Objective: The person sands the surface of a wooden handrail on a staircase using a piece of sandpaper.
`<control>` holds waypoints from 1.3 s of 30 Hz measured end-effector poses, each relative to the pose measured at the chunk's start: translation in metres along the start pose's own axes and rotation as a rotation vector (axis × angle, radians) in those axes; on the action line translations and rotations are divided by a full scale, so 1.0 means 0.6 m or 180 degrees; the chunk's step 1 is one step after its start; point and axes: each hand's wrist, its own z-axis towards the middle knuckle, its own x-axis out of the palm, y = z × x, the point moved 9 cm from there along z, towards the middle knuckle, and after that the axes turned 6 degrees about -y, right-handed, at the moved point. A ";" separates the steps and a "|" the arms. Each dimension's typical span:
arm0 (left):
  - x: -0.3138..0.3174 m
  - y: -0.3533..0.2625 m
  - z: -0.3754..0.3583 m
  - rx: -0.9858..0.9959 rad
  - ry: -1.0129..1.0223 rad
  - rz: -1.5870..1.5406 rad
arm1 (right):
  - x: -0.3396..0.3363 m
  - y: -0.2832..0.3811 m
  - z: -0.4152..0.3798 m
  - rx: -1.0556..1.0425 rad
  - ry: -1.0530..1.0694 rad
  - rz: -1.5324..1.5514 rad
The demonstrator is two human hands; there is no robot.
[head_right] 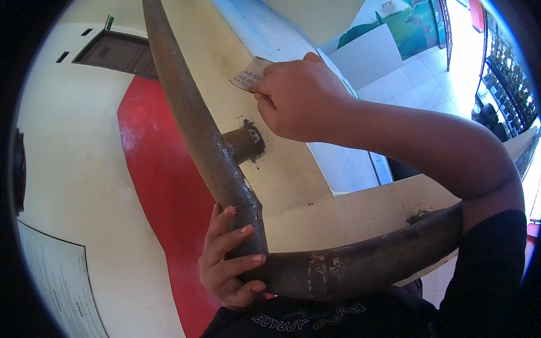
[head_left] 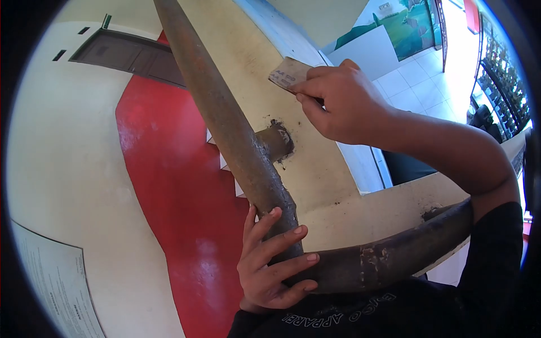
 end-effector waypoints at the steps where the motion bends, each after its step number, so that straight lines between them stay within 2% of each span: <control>1: -0.001 0.001 0.000 -0.0010 -0.0013 -0.0006 | 0.013 0.004 -0.006 -0.0041 0.0284 -0.0154; 3: 0.000 0.000 0.000 -0.0014 -0.0035 -0.0025 | 0.041 0.015 -0.031 -0.0115 0.0843 -0.0476; 6: -0.001 -0.002 0.005 0.0009 -0.0037 -0.0028 | 0.069 0.045 -0.046 -0.0530 0.0711 -0.0656; 10: 0.003 -0.003 0.004 0.0030 -0.0039 -0.0041 | 0.117 0.056 -0.060 -0.0433 0.1104 -0.0742; 13: 0.002 -0.001 0.009 0.0099 -0.0039 -0.0043 | 0.111 0.056 -0.073 -0.0633 0.1251 -0.0951; 16: 0.008 -0.007 0.006 0.0085 0.0022 0.0023 | 0.123 0.054 -0.065 -0.0592 0.1113 -0.0999; 19: 0.006 -0.004 0.007 0.0124 -0.0017 -0.0019 | 0.116 0.059 -0.085 -0.0485 0.1348 -0.0847; 22: 0.008 -0.007 0.010 0.0081 0.0015 0.0032 | 0.113 0.053 -0.062 -0.0450 0.1140 -0.0752; 28: 0.003 0.000 0.003 0.0047 -0.0072 -0.0055 | 0.099 0.058 -0.080 -0.0443 0.2253 -0.0627; 30: 0.001 0.002 -0.002 0.0022 -0.0148 -0.0101 | 0.048 0.027 -0.024 -0.0068 0.1370 -0.0459; 31: -0.001 0.004 -0.004 0.0004 -0.0196 -0.0146 | 0.009 0.011 0.001 0.0161 0.0696 0.0136; 32: -0.004 0.005 -0.005 -0.0003 -0.0241 -0.0192 | -0.013 0.001 0.014 -0.0010 0.0200 0.0131; 34: -0.008 0.006 -0.008 -0.0028 -0.0342 -0.0252 | -0.029 -0.006 0.015 -0.0038 -0.0011 0.0057; 37: -0.011 0.007 -0.010 -0.0020 -0.0420 -0.0284 | -0.025 0.013 0.003 -0.0509 -0.0100 -0.0153; 39: -0.013 0.008 -0.012 -0.0012 -0.0474 -0.0316 | -0.005 0.021 -0.010 -0.0718 0.0050 -0.0294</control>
